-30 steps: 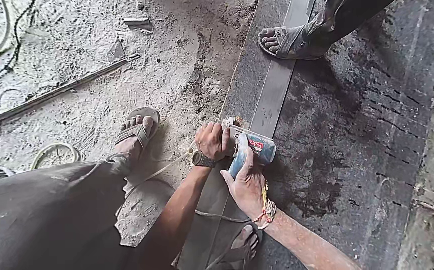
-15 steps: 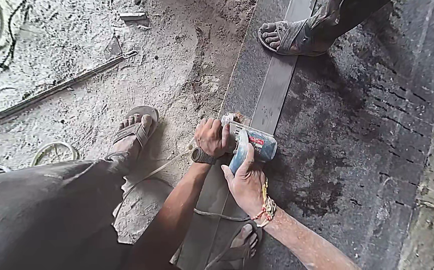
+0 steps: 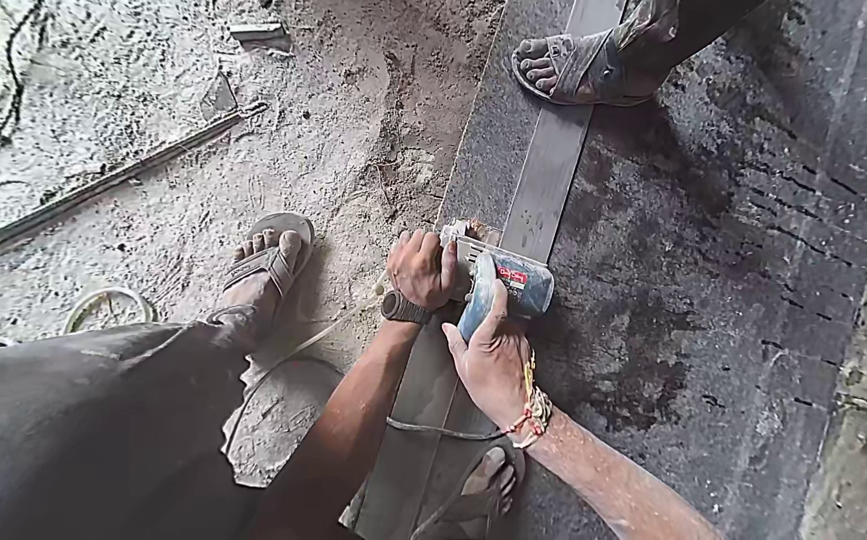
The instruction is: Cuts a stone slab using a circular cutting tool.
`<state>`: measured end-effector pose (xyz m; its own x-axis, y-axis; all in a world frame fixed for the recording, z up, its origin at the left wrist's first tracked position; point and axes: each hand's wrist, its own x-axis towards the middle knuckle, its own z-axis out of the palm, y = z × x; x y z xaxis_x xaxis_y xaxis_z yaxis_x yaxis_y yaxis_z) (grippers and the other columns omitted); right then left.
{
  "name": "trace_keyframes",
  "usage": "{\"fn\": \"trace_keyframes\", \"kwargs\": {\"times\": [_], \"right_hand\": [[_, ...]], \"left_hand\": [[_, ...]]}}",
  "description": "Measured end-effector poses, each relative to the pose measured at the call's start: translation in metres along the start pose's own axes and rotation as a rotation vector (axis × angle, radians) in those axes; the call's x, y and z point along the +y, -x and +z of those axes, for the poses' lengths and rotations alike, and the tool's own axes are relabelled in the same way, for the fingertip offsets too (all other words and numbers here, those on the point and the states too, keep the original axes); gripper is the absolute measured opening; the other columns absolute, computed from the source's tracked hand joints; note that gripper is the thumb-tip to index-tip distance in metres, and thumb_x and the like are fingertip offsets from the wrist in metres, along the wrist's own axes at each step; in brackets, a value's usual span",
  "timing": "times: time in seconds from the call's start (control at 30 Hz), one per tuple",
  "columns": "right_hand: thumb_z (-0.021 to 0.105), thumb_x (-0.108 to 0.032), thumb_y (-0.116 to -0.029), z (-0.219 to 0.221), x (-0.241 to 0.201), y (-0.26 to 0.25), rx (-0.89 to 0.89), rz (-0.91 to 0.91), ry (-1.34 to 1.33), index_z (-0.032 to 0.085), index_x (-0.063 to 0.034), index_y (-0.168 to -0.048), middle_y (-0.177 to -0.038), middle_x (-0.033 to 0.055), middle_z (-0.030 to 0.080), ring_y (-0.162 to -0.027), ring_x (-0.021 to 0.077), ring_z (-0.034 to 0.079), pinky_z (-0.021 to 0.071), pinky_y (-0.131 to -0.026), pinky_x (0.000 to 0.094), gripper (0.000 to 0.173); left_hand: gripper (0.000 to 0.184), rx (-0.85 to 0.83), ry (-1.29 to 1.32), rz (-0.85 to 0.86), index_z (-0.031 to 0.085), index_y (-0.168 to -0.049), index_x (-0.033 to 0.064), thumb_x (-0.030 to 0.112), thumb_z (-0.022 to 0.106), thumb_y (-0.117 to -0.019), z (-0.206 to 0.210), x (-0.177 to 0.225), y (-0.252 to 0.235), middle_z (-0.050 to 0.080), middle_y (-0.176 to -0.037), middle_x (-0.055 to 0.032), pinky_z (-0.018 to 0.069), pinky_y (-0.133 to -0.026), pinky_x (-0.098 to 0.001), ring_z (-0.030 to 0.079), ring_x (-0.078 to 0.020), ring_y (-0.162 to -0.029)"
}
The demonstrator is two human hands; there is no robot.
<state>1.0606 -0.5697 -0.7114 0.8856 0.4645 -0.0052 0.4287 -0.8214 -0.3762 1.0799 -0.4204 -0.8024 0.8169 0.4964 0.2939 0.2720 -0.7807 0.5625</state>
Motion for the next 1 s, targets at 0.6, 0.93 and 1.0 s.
{"fn": "trace_keyframes", "kwargs": {"times": [0.6,0.93,1.0], "right_hand": [[0.080,-0.041,-0.0811,0.001,0.002,-0.012,0.034,0.011,0.012,0.046,0.0171,-0.140,-0.098,0.0177,0.075,-0.076,0.0252,0.074,0.0598,-0.066,0.0386,0.089],[0.079,-0.040,-0.0822,0.004,0.002,-0.018,0.066,0.022,0.034,0.046,0.0175,-0.139,-0.094,0.0165,0.075,-0.076,0.0252,0.074,0.0598,-0.066,0.0389,0.088],[0.078,-0.040,-0.0825,0.005,0.002,-0.019,0.084,0.019,0.039,0.047,0.0173,-0.139,-0.094,0.0171,0.075,-0.076,0.0251,0.074,0.0599,-0.066,0.0387,0.086]], "left_hand": [[0.055,-0.020,0.014,-0.004,0.055,-0.071,0.0069,0.046,0.033,-0.1031,0.005,0.000,-0.012,0.058,-0.072,-0.0122,0.0470,-0.062,-0.0472,0.061,-0.0313,-0.073],[0.054,-0.013,0.008,-0.016,0.056,-0.071,0.0071,0.045,0.034,-0.1021,0.007,0.002,-0.019,0.061,-0.073,-0.0128,0.0479,-0.063,-0.0480,0.064,-0.0326,-0.076],[0.055,-0.012,0.006,-0.010,0.056,-0.071,0.0071,0.046,0.034,-0.1023,0.008,0.002,-0.021,0.060,-0.072,-0.0125,0.0477,-0.063,-0.0479,0.063,-0.0325,-0.075]]}}
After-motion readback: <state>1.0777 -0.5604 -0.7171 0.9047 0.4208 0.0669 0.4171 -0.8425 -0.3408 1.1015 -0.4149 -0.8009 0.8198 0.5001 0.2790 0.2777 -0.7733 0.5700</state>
